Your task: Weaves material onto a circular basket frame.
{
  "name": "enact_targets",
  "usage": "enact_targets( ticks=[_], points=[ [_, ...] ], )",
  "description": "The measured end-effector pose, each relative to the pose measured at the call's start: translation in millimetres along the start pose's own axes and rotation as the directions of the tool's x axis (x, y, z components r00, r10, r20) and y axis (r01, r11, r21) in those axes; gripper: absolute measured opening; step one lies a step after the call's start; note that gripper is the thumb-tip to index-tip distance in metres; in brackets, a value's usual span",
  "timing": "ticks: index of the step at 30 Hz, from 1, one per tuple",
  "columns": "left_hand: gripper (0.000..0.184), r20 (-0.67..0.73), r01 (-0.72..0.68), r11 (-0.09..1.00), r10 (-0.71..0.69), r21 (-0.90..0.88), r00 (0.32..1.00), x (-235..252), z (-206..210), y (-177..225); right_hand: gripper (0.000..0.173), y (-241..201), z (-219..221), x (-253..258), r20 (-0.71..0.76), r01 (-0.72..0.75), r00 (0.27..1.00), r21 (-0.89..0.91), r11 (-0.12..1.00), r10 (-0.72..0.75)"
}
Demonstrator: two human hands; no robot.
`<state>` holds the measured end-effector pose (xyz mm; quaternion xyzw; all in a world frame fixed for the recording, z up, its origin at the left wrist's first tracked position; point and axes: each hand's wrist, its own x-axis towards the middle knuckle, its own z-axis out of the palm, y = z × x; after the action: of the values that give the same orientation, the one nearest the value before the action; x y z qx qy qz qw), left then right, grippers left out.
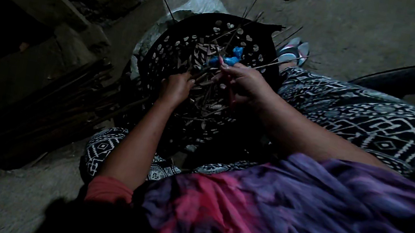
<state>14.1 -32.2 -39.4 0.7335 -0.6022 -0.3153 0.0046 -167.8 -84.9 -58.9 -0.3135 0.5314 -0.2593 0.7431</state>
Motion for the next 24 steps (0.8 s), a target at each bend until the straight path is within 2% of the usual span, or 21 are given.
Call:
enact_targets(
  ticks=[3, 6, 8, 10, 14, 24],
  points=[
    [0.038, -0.020, 0.035, 0.999, -0.035, 0.019, 0.999, 2.3, 2.7, 1.4, 0.030, 3.8, 0.9, -4.6, -0.026, 0.119, 0.991, -0.290, 0.950, -0.132],
    [0.038, -0.037, 0.086, 0.996, -0.085, 0.009, 0.996, 3.0, 1.3, 7.8, 0.038, 15.3, 6.0, -14.0, 0.093, 0.279, 0.956, -0.594, 0.755, -0.280],
    [0.033, -0.036, 0.118, 0.993, -0.117, 0.029, 0.992, 1.3, 0.0, 14.2, 0.040, 20.8, 11.9, -20.5, 0.185, 0.326, 0.941, -0.713, 0.621, -0.282],
    [0.028, -0.020, 0.144, 0.989, -0.144, 0.044, 0.989, -1.7, -2.2, 20.7, 0.039, 25.0, 19.0, -25.1, 0.226, 0.336, 0.939, -0.767, 0.547, -0.260],
    [0.026, -0.030, 0.159, 0.987, -0.158, 0.025, 0.987, -2.7, -1.5, 21.9, 0.040, 22.5, 28.0, -27.0, 0.216, 0.275, 0.961, -0.809, 0.519, -0.173],
    [0.036, -0.044, 0.140, 0.988, -0.137, 0.061, 0.990, -5.1, 3.9, 23.8, 0.041, 20.2, 24.5, -11.9, 0.174, 0.247, 0.963, -0.878, 0.411, -0.206]
  ],
)
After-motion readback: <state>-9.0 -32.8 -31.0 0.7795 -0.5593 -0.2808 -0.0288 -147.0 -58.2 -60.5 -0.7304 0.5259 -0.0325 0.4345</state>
